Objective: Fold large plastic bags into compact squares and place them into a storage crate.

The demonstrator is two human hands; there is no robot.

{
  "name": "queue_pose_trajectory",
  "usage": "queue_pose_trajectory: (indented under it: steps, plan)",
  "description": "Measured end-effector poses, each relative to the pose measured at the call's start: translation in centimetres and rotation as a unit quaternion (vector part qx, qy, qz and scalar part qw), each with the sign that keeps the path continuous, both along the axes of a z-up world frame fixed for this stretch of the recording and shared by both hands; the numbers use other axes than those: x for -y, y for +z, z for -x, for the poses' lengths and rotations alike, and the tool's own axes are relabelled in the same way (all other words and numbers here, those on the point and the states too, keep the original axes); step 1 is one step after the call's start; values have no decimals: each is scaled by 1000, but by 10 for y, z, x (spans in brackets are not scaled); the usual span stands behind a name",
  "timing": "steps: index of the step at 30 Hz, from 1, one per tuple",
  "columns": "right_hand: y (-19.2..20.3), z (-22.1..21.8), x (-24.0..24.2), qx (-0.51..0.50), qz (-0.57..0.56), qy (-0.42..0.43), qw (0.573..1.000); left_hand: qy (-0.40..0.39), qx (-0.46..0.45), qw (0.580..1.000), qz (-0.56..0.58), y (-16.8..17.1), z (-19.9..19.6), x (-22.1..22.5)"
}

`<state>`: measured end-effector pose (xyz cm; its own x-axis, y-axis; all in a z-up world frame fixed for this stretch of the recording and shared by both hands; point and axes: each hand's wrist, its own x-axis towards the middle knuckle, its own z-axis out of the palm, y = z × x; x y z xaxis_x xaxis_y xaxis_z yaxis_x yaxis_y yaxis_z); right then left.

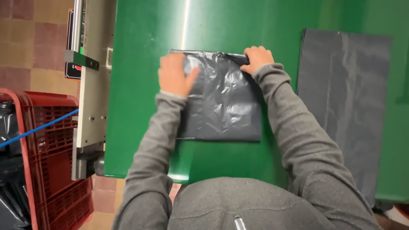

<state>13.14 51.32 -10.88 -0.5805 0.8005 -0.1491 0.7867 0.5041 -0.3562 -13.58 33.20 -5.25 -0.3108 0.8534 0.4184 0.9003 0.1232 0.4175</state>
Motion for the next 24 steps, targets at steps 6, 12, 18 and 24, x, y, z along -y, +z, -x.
queue_pose_trajectory:
  steps: [6, 12, 18, 24]
  plan:
    - [75, -16, 105, -169, -136, 35, 976, -195, 710, 623, 263, -67, 5, 50]
    - [87, -49, 249, -212, -263, 100, 936, -69, 899, 419, 108, -92, 47, 112]
    - [50, -59, 293, -173, -279, 64, 942, -132, 691, 711, 16, -64, 29, 166]
    - [86, -37, 319, -126, -290, 23, 948, -281, -61, 957, -28, -12, 15, 213]
